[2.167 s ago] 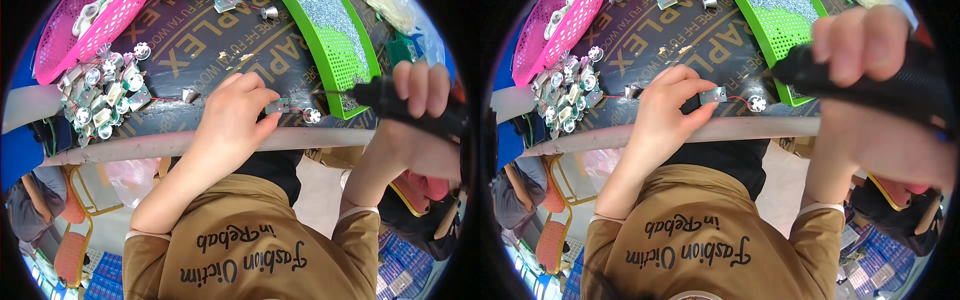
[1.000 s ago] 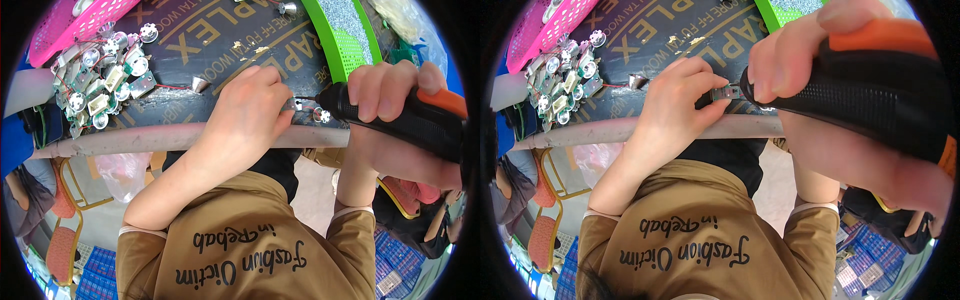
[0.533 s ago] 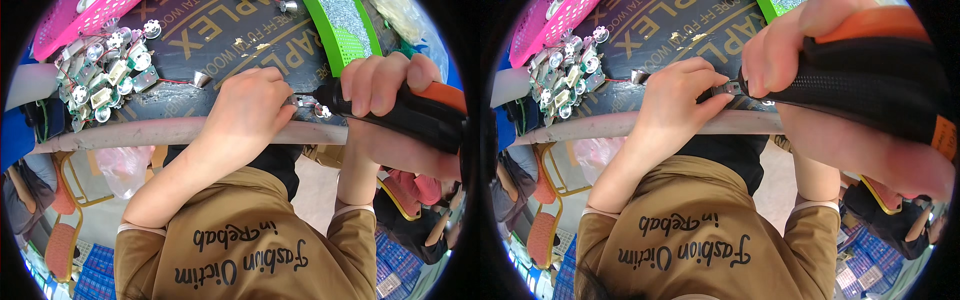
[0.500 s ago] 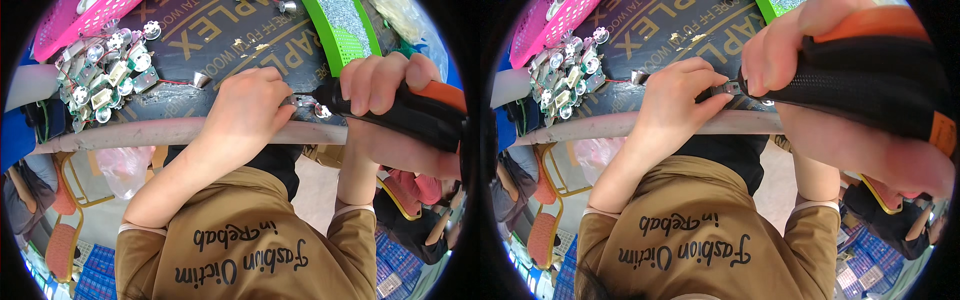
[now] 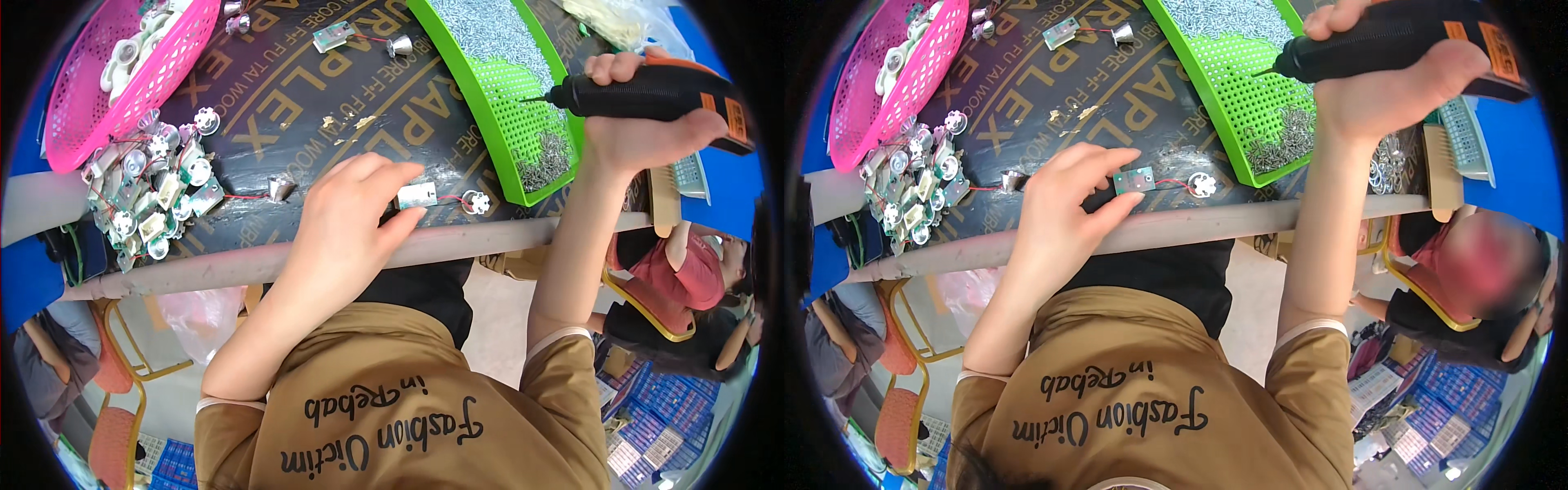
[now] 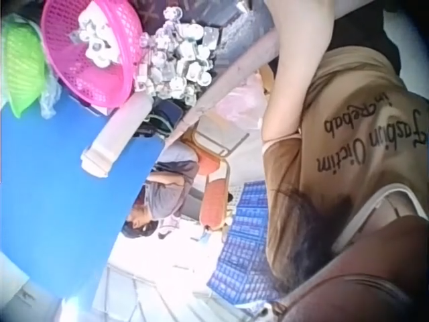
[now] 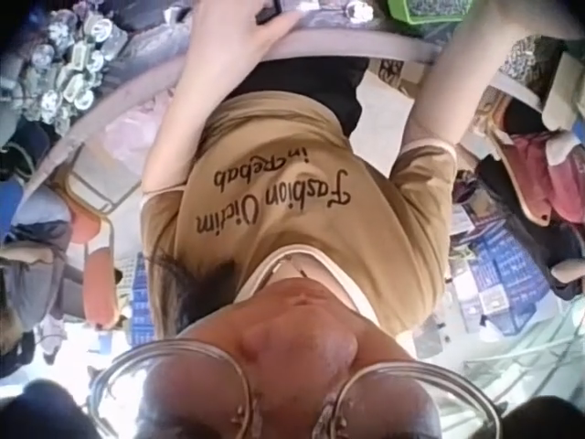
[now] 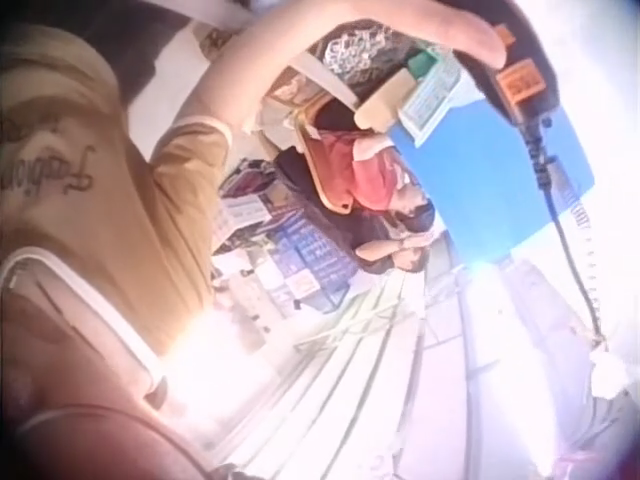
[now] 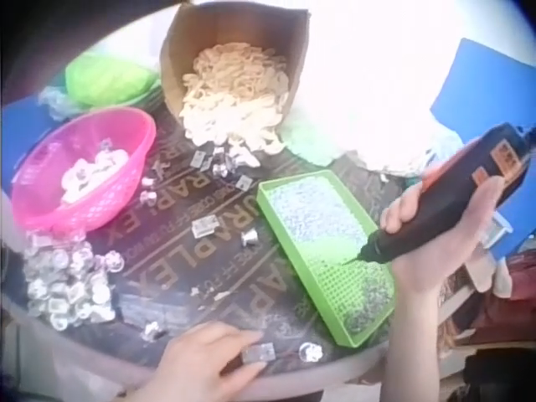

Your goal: Assembling small electronic components and plastic housings using an electric screwdriver.

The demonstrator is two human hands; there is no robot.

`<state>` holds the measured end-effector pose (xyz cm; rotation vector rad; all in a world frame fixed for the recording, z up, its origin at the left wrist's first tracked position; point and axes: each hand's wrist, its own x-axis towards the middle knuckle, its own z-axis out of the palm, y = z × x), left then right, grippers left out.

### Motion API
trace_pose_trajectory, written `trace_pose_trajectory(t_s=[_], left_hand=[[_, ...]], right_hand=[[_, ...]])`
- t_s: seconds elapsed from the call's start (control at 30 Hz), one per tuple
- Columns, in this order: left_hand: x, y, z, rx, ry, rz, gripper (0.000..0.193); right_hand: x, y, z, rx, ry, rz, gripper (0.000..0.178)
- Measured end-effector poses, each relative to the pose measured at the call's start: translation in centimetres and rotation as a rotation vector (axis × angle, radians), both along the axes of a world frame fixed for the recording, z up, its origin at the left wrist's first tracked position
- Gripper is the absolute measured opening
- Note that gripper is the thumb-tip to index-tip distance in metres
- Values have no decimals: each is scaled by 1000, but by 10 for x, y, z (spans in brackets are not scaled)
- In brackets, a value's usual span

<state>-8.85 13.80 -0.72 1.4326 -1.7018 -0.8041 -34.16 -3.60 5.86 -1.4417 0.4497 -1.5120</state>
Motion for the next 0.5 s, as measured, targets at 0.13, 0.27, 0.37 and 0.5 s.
trace_pose_trajectory(t_s=[0.13,0.27,0.37,0.5], left_hand=[[1,0,-1,-37,-55,-24,28],[1,0,0,-41,-46,-19,27],[1,0,0,-38,-49,-20,26],[1,-1,1,-34,-41,-32,26]], right_hand=[[1,-11,-9,32,-23,-28,98],[4,-13,-11,34,-3,-75,98],[5,-14,-14,30,0,-75,98],[5,-14,-14,33,-8,-31,98]])
